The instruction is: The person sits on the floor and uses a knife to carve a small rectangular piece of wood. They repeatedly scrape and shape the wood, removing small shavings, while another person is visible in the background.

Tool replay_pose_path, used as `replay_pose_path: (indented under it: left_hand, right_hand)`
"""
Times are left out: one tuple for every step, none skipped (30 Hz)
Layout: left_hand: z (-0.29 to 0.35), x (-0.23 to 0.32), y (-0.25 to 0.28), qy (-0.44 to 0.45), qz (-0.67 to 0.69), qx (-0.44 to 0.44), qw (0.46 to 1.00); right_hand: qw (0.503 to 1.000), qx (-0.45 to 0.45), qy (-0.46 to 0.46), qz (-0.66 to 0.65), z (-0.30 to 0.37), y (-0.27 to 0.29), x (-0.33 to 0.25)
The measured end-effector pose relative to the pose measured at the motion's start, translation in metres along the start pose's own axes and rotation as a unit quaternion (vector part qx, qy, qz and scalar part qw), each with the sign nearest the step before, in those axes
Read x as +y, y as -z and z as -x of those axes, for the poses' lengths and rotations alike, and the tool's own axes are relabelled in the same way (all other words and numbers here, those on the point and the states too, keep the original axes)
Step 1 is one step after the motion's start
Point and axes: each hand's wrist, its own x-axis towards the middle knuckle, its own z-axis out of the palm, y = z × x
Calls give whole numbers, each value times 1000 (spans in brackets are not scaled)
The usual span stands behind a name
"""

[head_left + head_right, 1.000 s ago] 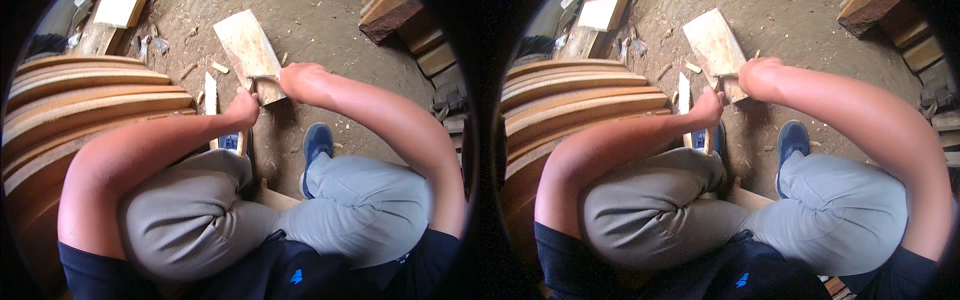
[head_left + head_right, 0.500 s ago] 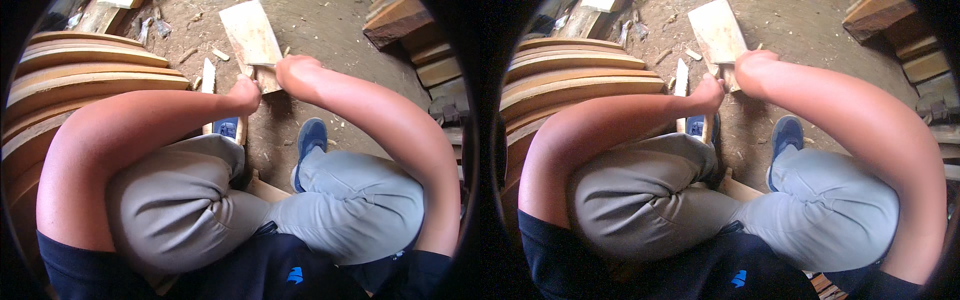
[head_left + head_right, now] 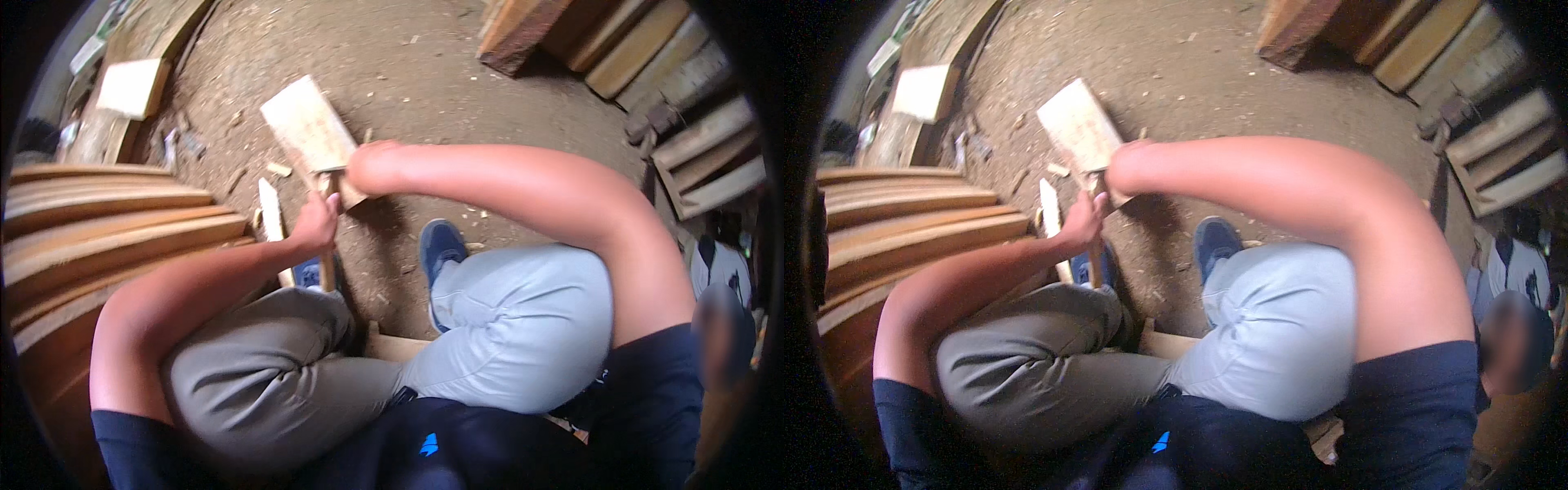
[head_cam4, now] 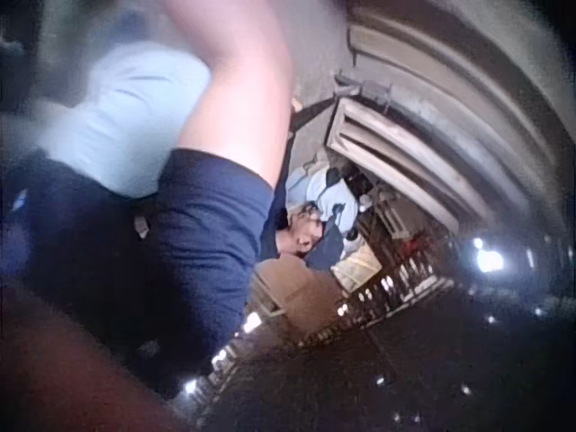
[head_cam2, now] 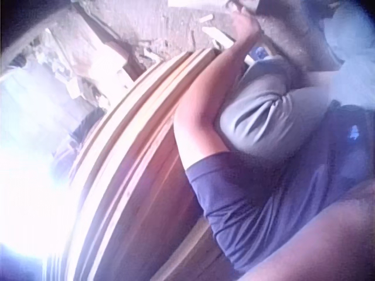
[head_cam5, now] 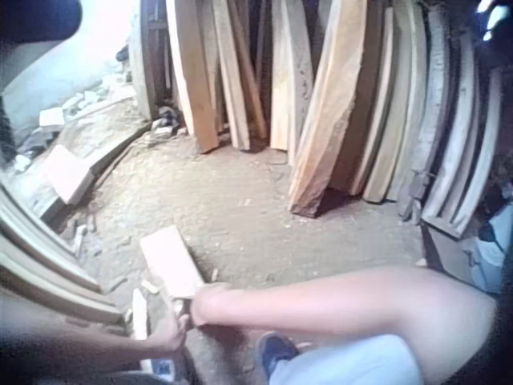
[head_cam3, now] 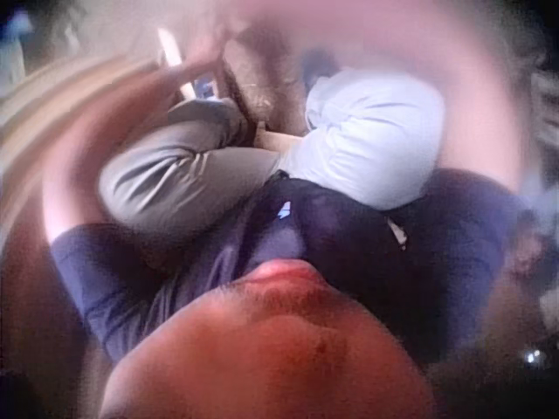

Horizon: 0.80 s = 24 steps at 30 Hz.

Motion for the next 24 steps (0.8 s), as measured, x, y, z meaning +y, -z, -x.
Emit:
replay_pose_path:
  left_hand:
    - [11,10,11,32,38,-17,999]
    - [9,16,3,32,62,-37,997]
    - [8,24,-3,29,79,-60,995]
    - [5,24,-6,9,88,-82,993]
    - [4,15,-4,-4,98,-97,990]
    - [1,8,-3,-7,82,-94,992]
    - [-1,1,-2,-11,65,-93,993]
    - [-2,1,-1,-22,50,-94,994]
    - [-1,1,1,-14,49,-96,994]
    - [-1,-1,4,-7,47,-97,994]
    - [0,4,3,-4,46,-104,993]
    - [0,12,4,23,63,-127,990]
    - [-2,14,2,17,53,-131,990]
    - [-4,13,0,13,42,-131,990]
    - [-6,11,-1,10,31,-132,991]
    - [-8,11,-3,12,28,-131,991]
    - [-8,9,-3,16,22,-126,992]
    - [-10,9,-5,16,18,-125,992]
    - [-12,8,-6,16,14,-124,992]
    - [-12,7,-7,-12,1,-98,995]
    - [-14,5,-8,-6,6,-104,994]
    - [-15,3,-9,0,11,-110,994]
    - [-13,8,-7,4,17,-118,993]
    - [-11,13,-6,26,19,-129,991]
  right_hand:
    - [998,-10,40,-39,1,5,6]
    - [995,-75,59,33,-2,2,10]
    - [997,-53,41,24,-9,-17,24]
    - [999,-28,27,17,-16,-34,32]
    - [999,-22,-4,-24,-14,-30,28]
    - [997,-23,-42,-65,-8,-21,26]
    - [995,-19,-53,-87,-3,-12,21]
    - [992,-15,-71,-107,4,-5,20]
    - [988,-11,-90,-128,6,-3,20]
    - [991,-10,-78,-112,5,-5,21]
    - [993,-12,-73,-97,5,-9,26]
    - [994,-14,-67,-82,4,-13,31]
    - [996,-24,-52,-63,3,-17,36]
    - [998,-31,-33,-44,2,-15,37]
    - [999,-38,-14,-26,2,-15,37]
    - [998,-49,27,13,3,-15,39]
    - [998,-50,30,12,9,-7,36]
    - [998,-55,27,11,15,-2,34]
    - [998,-60,24,10,18,2,33]
    - [998,-64,23,6,20,4,32]
    - [998,-67,21,1,21,6,31]
    - [997,-71,20,-3,22,7,30]
    - [997,-76,15,-8,22,5,32]
    - [997,-71,5,8,19,1,33]
